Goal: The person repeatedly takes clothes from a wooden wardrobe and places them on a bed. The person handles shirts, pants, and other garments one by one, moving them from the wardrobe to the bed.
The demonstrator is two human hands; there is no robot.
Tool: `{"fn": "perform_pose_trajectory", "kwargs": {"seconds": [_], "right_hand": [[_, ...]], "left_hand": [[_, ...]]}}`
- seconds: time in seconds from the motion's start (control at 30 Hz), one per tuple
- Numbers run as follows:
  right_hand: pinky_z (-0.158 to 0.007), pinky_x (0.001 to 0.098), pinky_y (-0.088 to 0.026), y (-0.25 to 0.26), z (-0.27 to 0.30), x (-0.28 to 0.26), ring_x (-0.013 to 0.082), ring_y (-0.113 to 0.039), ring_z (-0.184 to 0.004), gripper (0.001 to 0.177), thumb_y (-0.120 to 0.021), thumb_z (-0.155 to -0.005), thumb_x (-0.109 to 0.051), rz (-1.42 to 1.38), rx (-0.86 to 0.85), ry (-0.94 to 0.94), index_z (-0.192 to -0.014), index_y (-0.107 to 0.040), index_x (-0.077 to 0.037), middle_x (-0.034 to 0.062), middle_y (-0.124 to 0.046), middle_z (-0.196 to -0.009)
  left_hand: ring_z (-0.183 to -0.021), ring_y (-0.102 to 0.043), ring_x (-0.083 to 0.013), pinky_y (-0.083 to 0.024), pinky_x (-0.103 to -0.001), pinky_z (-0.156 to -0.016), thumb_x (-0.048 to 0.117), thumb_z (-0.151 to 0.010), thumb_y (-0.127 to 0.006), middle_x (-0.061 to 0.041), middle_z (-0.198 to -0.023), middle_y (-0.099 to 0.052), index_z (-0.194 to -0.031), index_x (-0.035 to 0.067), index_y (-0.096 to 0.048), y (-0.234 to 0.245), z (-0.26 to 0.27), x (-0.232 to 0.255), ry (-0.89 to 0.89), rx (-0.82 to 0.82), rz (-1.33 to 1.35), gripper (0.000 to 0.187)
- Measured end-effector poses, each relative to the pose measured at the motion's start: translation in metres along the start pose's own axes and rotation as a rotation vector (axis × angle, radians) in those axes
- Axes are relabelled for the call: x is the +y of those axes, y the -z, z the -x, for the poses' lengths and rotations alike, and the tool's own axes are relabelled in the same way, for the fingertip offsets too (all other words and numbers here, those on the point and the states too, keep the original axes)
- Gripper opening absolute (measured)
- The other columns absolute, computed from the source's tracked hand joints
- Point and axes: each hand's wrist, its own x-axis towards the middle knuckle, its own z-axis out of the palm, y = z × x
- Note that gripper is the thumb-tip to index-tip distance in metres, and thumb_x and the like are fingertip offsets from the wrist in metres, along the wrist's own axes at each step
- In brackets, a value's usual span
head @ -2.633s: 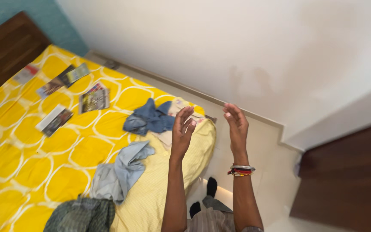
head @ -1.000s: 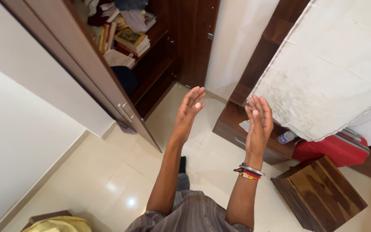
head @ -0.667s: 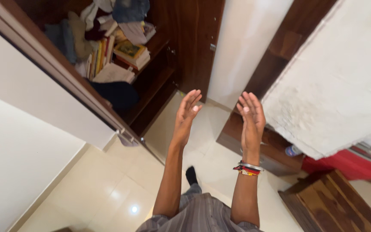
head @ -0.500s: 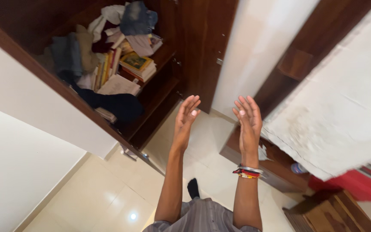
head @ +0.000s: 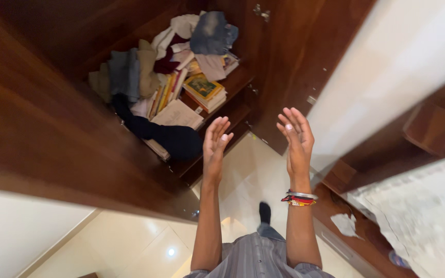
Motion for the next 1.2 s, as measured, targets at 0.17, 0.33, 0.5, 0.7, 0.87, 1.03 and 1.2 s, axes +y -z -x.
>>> {"fn": "perform_pose_trajectory", "kwargs": {"seconds": [0.17, 0.33, 0.5, 0.7, 0.87, 1.03, 1.2], "right_hand": [[-0.112, 0.0413, -0.052, -0.031, -0.054, 0.043, 0.0269, -0.059, -0.133, 0.045, -0.056, -0.104, -0.011, -0.038, -0.103, -0.064, -0.147, -0.048, 0.003, 0.0192, -0.057, -0.146], [-0.111, 0.0414, -0.052, -0.064, -0.124, 0.099, 0.0277, -0.059, -0.133, 0.046, -0.057, -0.104, -0.010, -0.115, -0.230, -0.110, -0.147, -0.047, 0.003, 0.0190, -0.056, -0.147], [-0.110, 0.0412, -0.053, -0.113, -0.215, 0.149, 0.0278, -0.060, -0.132, 0.044, -0.057, -0.105, -0.011, -0.176, -0.325, -0.182, -0.146, -0.048, 0.002, 0.0181, -0.057, -0.146], [-0.109, 0.0399, -0.052, -0.155, -0.283, 0.210, 0.0278, -0.060, -0.131, 0.045, -0.059, -0.103, -0.008, -0.212, -0.460, -0.291, -0.146, -0.049, 0.003, 0.0186, -0.057, -0.146], [-0.107, 0.0389, -0.053, -0.186, -0.326, 0.259, 0.0279, -0.060, -0.131, 0.044, -0.057, -0.102, -0.009, -0.198, -0.487, -0.351, -0.145, -0.050, 0.001, 0.0185, -0.058, -0.146], [-0.106, 0.0391, -0.053, -0.216, -0.370, 0.316, 0.0285, -0.061, -0.130, 0.044, -0.057, -0.101, -0.008, -0.121, -0.462, -0.406, -0.144, -0.051, 0.001, 0.0176, -0.059, -0.145], [-0.107, 0.0395, -0.054, -0.231, -0.415, 0.364, 0.0276, -0.061, -0.129, 0.042, -0.057, -0.102, -0.011, -0.110, -0.480, -0.405, -0.143, -0.053, -0.002, 0.0151, -0.058, -0.145]], "left_hand": [[-0.149, -0.040, -0.0271, -0.041, -0.042, -0.118, 0.019, -0.102, -0.058, -0.016, -0.159, -0.042, -0.155, 0.000, -0.035, 0.037, -0.049, -0.024, -0.055, 0.178, -0.006, 0.060], [-0.149, -0.041, -0.0276, -0.036, -0.039, -0.121, 0.016, -0.101, -0.061, -0.016, -0.157, -0.044, -0.154, 0.000, -0.036, 0.081, -0.106, -0.045, -0.098, 0.364, -0.009, 0.061], [-0.150, -0.041, -0.0294, -0.032, -0.040, -0.123, 0.011, -0.094, -0.067, -0.019, -0.158, -0.045, -0.154, 0.001, -0.037, 0.120, -0.165, -0.042, -0.273, 0.428, -0.144, 0.068], [-0.150, -0.041, -0.0287, -0.033, -0.040, -0.123, 0.010, -0.096, -0.064, -0.019, -0.159, -0.044, -0.155, 0.003, -0.036, 0.143, -0.221, -0.055, -0.309, 0.591, -0.112, 0.066], [-0.147, -0.044, -0.0293, -0.035, -0.040, -0.120, 0.006, -0.096, -0.065, -0.019, -0.155, -0.049, -0.152, 0.002, -0.041, 0.173, -0.262, -0.069, -0.256, 0.638, -0.189, 0.061], [-0.146, -0.045, -0.0265, -0.037, -0.039, -0.117, 0.005, -0.098, -0.060, -0.014, -0.154, -0.050, -0.150, 0.005, -0.043, 0.214, -0.317, -0.097, -0.126, 0.529, -0.181, 0.055], [-0.142, -0.050, -0.0252, -0.047, -0.041, -0.115, 0.003, -0.101, -0.056, -0.013, -0.151, -0.053, -0.148, 0.005, -0.047, 0.252, -0.383, -0.135, -0.128, 0.430, -0.146, 0.049]]}}
